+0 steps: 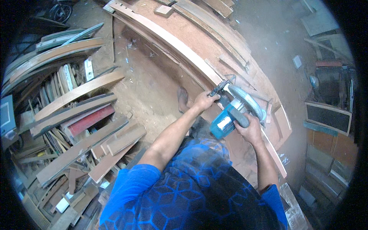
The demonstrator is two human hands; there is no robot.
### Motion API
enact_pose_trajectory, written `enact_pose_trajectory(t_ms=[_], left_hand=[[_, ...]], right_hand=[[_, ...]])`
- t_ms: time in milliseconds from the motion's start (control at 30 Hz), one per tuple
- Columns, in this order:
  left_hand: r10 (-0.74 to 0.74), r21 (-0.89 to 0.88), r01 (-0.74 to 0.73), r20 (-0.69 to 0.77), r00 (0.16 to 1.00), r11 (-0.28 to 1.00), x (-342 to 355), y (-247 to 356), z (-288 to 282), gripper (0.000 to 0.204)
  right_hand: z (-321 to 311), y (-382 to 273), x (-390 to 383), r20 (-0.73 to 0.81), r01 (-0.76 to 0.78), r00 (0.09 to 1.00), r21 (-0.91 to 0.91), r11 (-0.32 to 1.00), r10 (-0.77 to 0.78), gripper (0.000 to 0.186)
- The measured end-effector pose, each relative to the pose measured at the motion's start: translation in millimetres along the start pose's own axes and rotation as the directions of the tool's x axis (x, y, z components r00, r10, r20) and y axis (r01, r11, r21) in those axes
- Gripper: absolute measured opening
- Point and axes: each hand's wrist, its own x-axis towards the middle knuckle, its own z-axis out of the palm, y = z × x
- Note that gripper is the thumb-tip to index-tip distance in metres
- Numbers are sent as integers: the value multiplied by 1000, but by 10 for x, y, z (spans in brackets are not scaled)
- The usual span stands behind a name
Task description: The person uses a circular saw to cut a long wooden plank on a workbench. They then move the cut piece aside and use a handheld electric planer to smooth the surface of the remaining plank. The person handles various pieces of wood and tools in a cluttered workshop environment.
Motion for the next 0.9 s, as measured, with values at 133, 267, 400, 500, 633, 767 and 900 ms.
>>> enact_pose_trajectory(t_ms=[133, 267, 400, 500, 633, 767, 900], left_hand=[[16, -65, -18, -30, 999, 998, 76, 59, -282, 36], [-13, -83, 12, -15, 1000, 997, 67, 193, -590, 35], [16, -35, -17, -49, 999, 999, 218, 125, -861, 45], [1, -92, -7, -64, 998, 996, 312, 106, -1071, 48], [13, -13, -15, -100, 995, 1000, 414, 67, -1316, 52], [17, -63, -21, -69, 997, 998, 379, 212, -1646, 50], [-23, -10, 23, -53, 998, 1000, 353, 364, -2015, 42]], right_hand=[[4, -286, 251, 37, 24, 999, 39, 999, -25, 33], [46, -547, 458, 55, 7, 998, 71, 997, -11, 33], [172, -653, 685, 105, -41, 994, 116, 992, 29, 31], [221, -861, 861, 79, 10, 997, 100, 995, -18, 31], [322, -1035, 1030, 90, 0, 996, 109, 994, -10, 31], [428, -1203, 1231, 96, -4, 995, 109, 994, -6, 31], [468, -1514, 1376, 90, 21, 995, 180, 984, -38, 32]])
